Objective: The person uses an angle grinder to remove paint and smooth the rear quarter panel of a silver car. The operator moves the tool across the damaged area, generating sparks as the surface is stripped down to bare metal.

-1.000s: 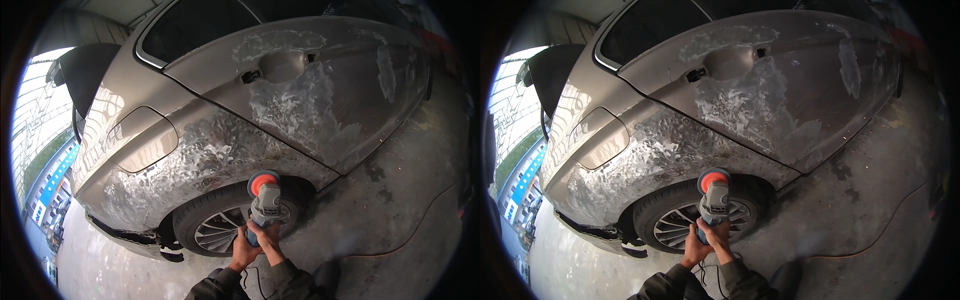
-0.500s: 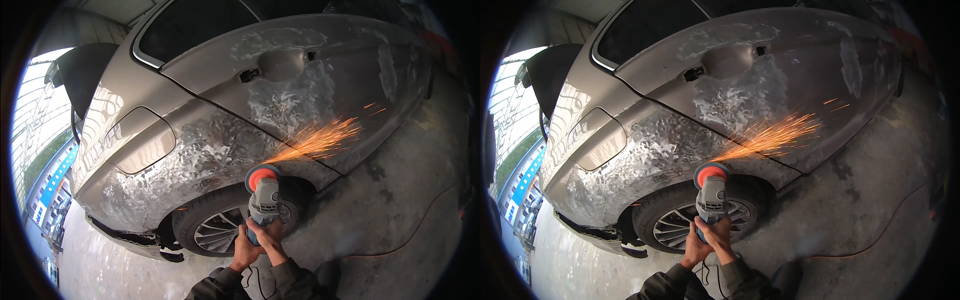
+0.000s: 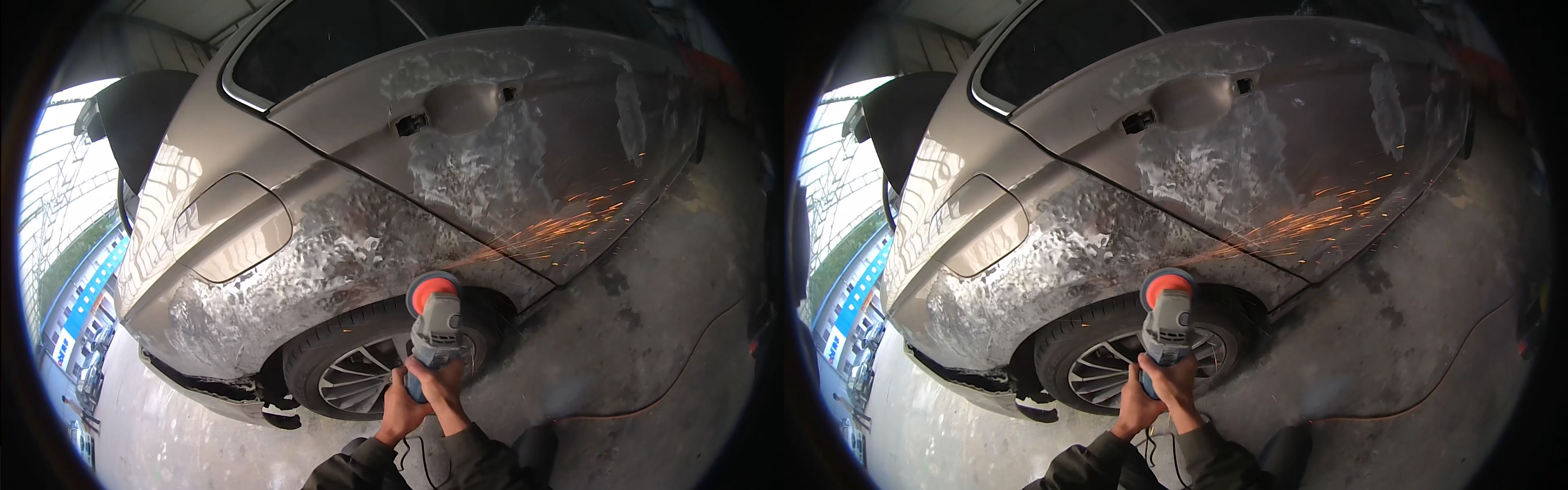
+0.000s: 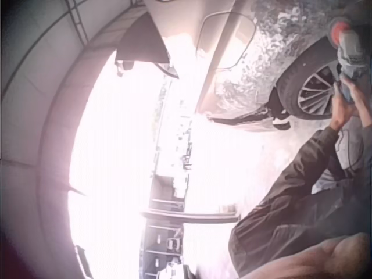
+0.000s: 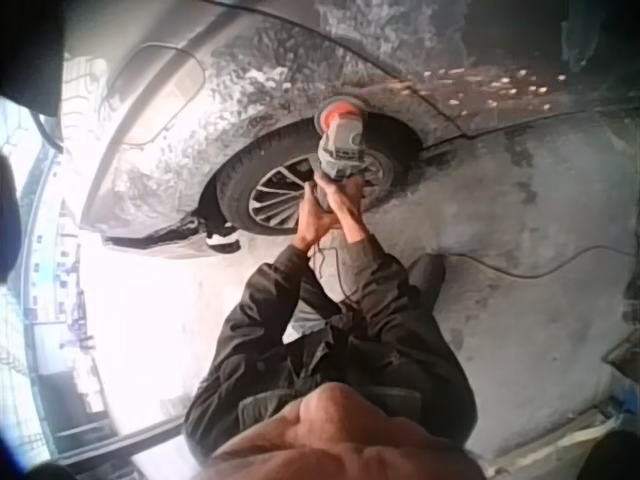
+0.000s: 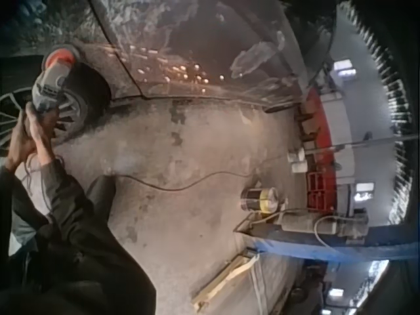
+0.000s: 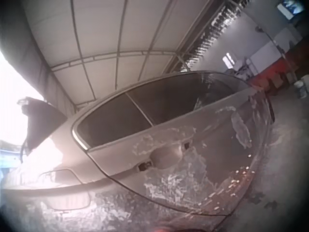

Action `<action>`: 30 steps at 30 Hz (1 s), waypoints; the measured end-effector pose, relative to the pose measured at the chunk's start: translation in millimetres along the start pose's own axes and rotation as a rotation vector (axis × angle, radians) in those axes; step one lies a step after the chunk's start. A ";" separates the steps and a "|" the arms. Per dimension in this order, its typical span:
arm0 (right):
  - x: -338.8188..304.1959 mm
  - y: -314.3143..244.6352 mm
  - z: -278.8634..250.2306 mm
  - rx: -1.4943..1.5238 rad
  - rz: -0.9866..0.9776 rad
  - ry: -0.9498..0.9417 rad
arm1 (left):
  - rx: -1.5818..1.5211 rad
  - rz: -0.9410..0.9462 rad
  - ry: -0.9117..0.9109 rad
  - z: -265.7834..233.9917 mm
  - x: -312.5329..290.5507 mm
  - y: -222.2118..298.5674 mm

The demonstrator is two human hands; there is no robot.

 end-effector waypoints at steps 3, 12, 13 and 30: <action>2.9 -1.7 9.2 0.023 0.011 -0.014 | -0.041 -0.015 0.027 -7.6 0.9 0.8; -1.9 1.3 12.5 0.036 0.026 -0.025 | -0.028 0.023 0.068 -14.3 -5.3 3.2; -0.1 3.6 12.3 0.069 0.018 -0.028 | -0.027 0.027 0.064 -14.0 -4.6 3.3; 7.1 -5.0 -6.1 0.044 0.011 0.044 | 0.033 0.050 -0.024 0.8 6.2 8.8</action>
Point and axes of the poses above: each hand's wrist, its own x-axis towards the middle knuckle, its own z-axis out of the palm, y = z × x, the point moved 5 cm from there along x, towards the middle knuckle, and after that the axes turned 8 degrees about x, right-handed, at the moved point
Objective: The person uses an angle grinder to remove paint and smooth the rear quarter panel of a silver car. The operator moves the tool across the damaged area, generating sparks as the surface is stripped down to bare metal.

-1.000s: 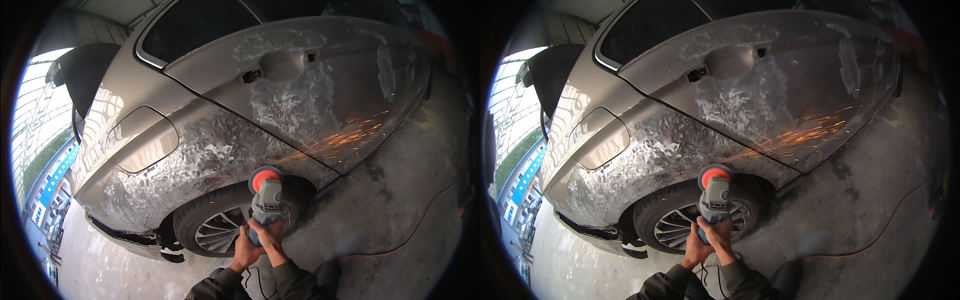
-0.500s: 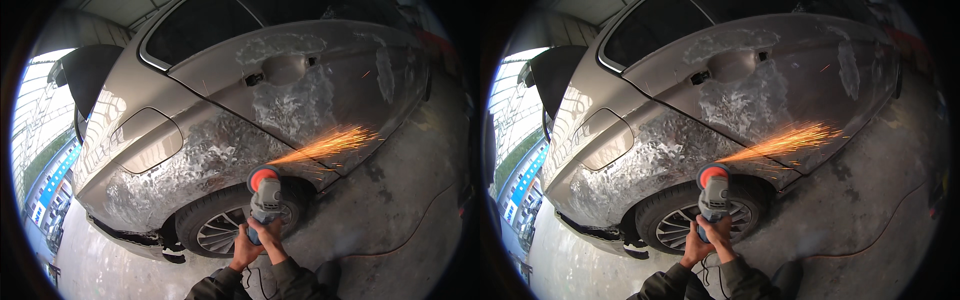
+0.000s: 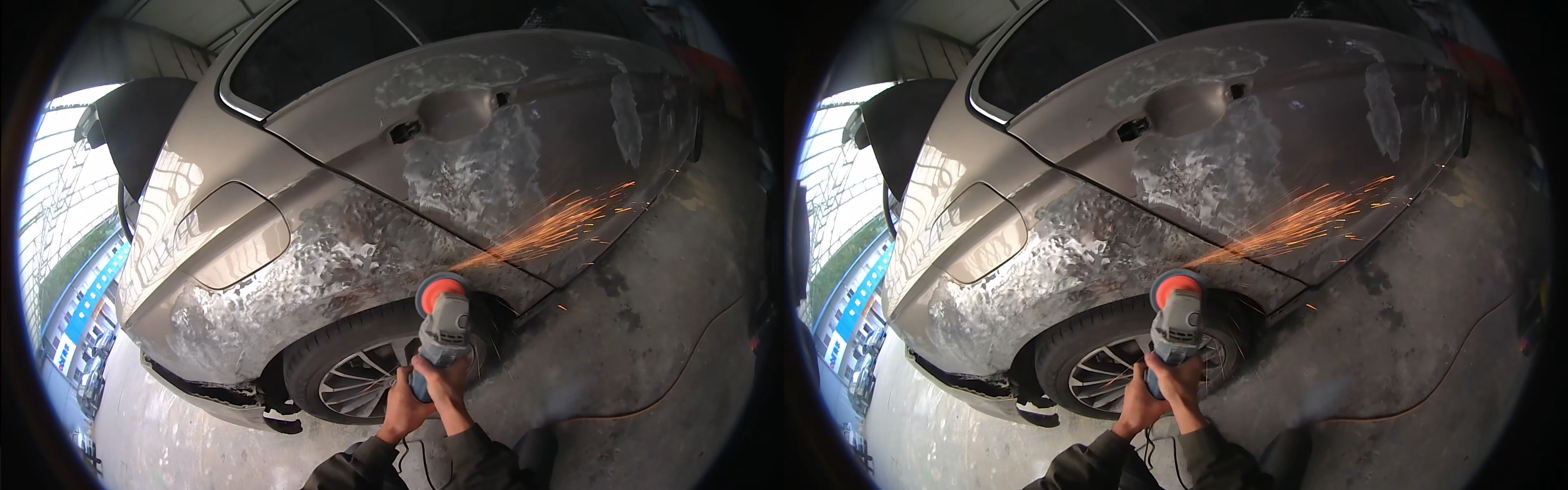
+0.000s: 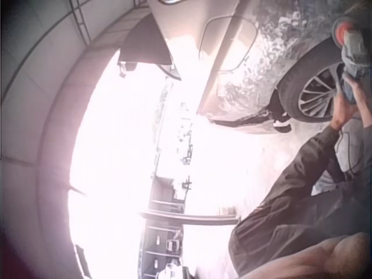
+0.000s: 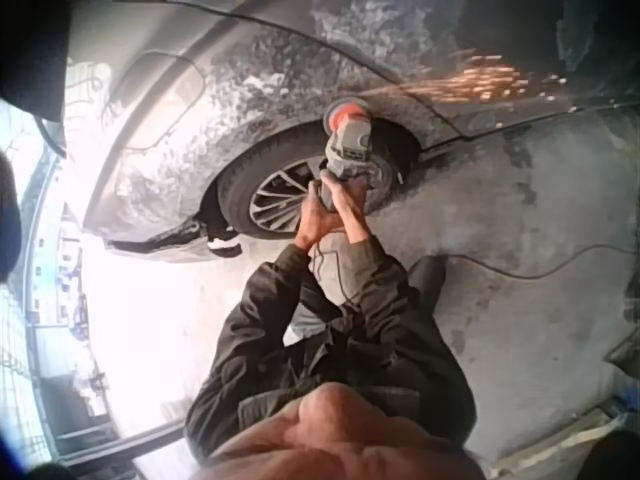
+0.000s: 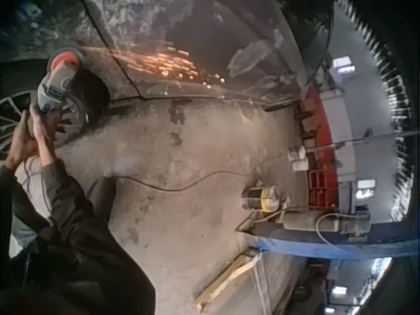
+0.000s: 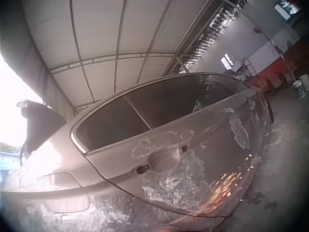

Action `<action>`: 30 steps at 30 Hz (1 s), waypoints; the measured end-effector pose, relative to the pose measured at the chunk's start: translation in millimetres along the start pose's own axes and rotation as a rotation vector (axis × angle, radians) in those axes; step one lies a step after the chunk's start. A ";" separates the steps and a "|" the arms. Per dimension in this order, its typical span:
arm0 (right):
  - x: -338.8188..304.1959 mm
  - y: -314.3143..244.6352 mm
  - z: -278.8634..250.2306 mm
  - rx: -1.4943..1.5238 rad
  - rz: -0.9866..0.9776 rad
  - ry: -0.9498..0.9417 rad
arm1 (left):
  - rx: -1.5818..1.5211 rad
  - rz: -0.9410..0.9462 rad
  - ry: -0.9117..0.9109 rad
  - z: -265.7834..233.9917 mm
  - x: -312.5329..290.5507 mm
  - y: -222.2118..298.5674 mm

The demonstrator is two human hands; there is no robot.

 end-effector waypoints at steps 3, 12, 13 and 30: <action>0.5 4.5 5.7 0.011 -0.010 -0.025 | -0.053 -0.010 0.014 -1.7 -0.3 -4.2; 4.5 -0.1 2.9 -0.045 -0.042 0.012 | -0.045 0.005 0.018 -4.0 4.2 4.9; 5.7 0.6 1.1 -0.027 -0.035 0.019 | -0.025 0.000 -0.001 -3.0 5.6 4.8; -8.2 4.8 15.4 0.037 0.007 0.012 | 0.032 0.001 0.029 -18.3 -6.0 -2.1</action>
Point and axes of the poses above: each hand's wrist, its own x-axis towards the middle knuckle, its own z-axis out of the palm, y = z × x, the point moved 5 cm from there along x, towards the middle knuckle, and after that the axes turned 8 degrees about x, right-handed, at the moved point
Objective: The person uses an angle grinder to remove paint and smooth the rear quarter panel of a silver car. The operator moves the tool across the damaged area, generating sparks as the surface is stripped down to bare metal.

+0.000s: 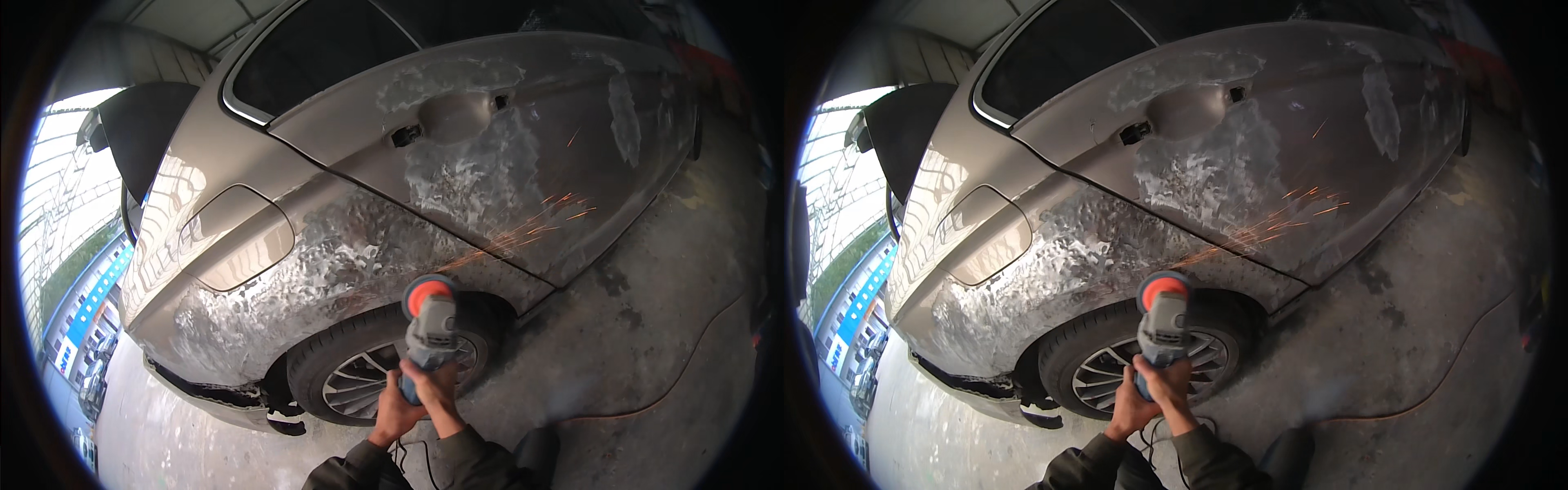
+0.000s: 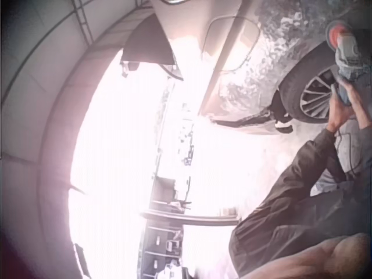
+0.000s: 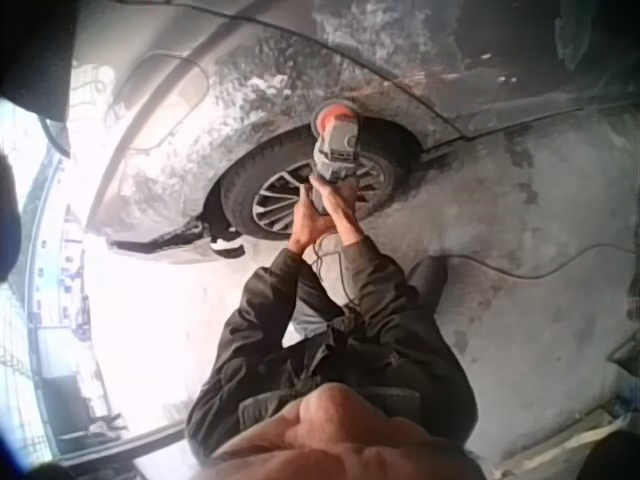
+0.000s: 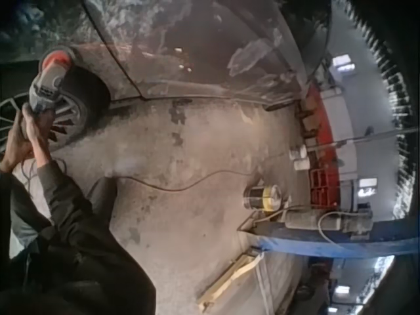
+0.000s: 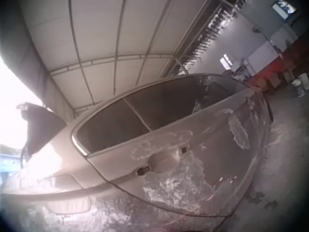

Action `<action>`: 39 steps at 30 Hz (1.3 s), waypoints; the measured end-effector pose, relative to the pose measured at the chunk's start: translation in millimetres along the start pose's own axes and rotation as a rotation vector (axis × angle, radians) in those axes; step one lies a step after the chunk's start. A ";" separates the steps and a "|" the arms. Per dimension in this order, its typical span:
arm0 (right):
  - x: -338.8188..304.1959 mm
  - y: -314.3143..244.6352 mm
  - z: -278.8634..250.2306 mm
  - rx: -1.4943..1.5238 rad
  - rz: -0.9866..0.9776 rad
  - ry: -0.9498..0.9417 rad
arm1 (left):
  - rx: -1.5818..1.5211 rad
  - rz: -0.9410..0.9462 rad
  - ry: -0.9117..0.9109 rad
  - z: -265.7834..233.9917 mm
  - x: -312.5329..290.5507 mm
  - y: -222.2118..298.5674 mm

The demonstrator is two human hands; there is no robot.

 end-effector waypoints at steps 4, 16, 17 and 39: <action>-4.4 3.9 10.1 -0.056 -0.020 -0.060 | -0.071 -0.026 0.034 -6.6 -4.9 -5.6; 1.8 -0.1 3.0 -0.094 -0.040 -0.031 | -0.094 -0.040 -0.006 0.9 1.4 -1.5; 3.2 -3.8 -0.8 -0.099 -0.015 -0.027 | -0.088 -0.040 -0.017 4.3 3.7 -2.2; -0.1 0.0 -7.7 -0.044 -0.013 -0.011 | -0.038 -0.050 -0.054 12.2 0.3 -4.0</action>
Point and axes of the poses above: each hand's wrist, its own x-axis towards the middle knuckle, its own z-axis out of the palm, y = z × x, the point moved 5 cm from there along x, towards the middle knuckle, and after that the axes turned 8 degrees about x, right-handed, at the moved point
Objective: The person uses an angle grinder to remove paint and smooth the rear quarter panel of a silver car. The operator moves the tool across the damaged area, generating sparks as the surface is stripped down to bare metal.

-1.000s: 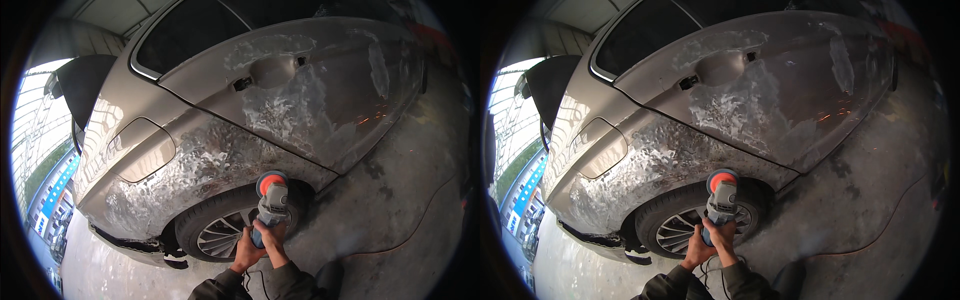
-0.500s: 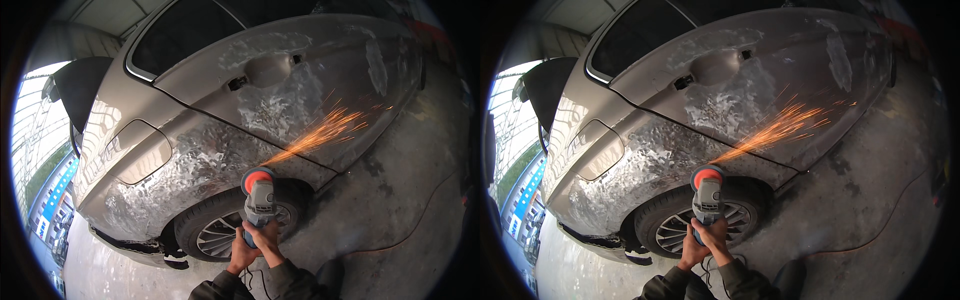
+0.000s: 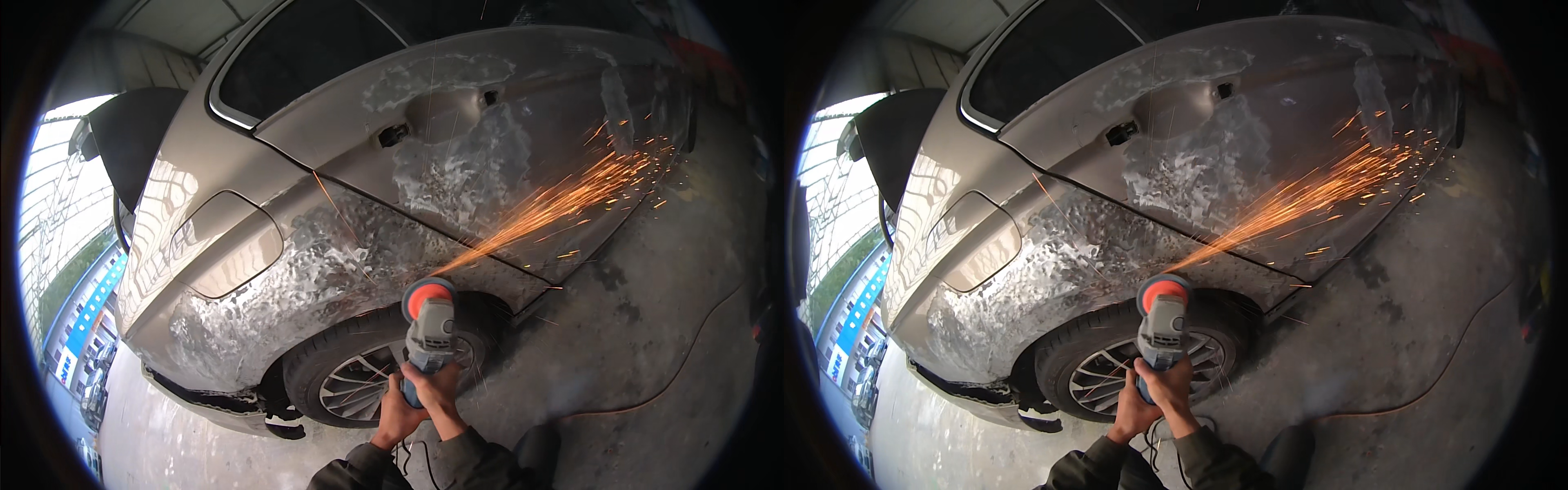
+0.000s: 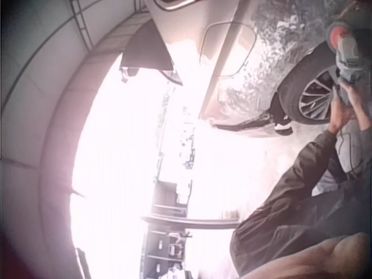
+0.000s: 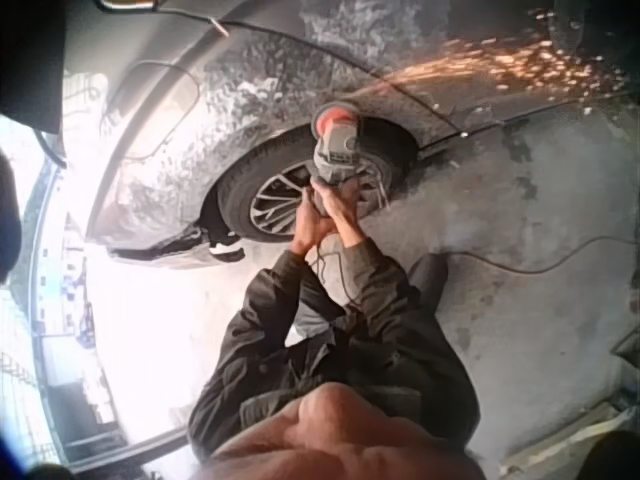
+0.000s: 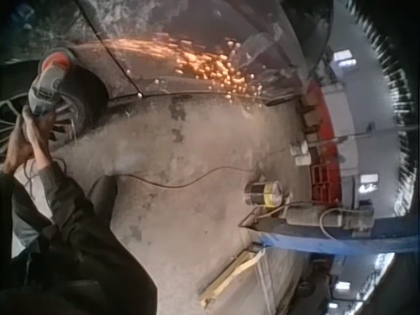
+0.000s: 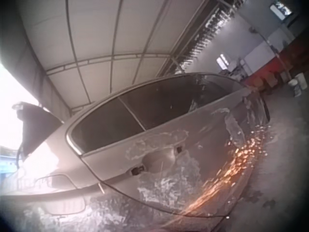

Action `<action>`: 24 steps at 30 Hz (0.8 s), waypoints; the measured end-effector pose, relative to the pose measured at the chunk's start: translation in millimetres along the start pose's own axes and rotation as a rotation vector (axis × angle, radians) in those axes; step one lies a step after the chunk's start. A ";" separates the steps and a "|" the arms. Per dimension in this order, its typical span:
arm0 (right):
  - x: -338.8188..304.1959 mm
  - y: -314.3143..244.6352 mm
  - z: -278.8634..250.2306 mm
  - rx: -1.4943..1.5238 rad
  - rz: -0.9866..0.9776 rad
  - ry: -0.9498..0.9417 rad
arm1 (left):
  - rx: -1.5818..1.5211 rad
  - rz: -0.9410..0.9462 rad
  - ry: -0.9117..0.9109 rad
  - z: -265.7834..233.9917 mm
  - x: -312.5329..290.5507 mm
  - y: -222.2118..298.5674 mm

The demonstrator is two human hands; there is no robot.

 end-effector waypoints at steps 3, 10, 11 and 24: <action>-1.4 -3.6 8.9 -0.051 0.025 -0.035 | -0.051 -0.018 0.031 -8.1 -2.7 0.7; 0.5 -2.1 -2.5 0.026 -0.015 0.022 | 0.016 0.014 0.006 -1.4 -3.7 6.5; 1.8 0.3 -0.8 0.005 0.000 0.004 | 0.013 -0.002 0.015 -4.3 -4.2 9.1; 2.2 -10.8 -2.0 0.063 0.050 0.013 | 0.051 0.035 0.040 -2.6 -2.6 11.2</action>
Point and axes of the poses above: each hand's wrist, its own x-axis towards the middle knuckle, its own z-axis out of the palm, y = z × x, the point moved 5 cm from there along x, towards the middle knuckle, and after that the axes turned 8 degrees about x, right-handed, at the moved point
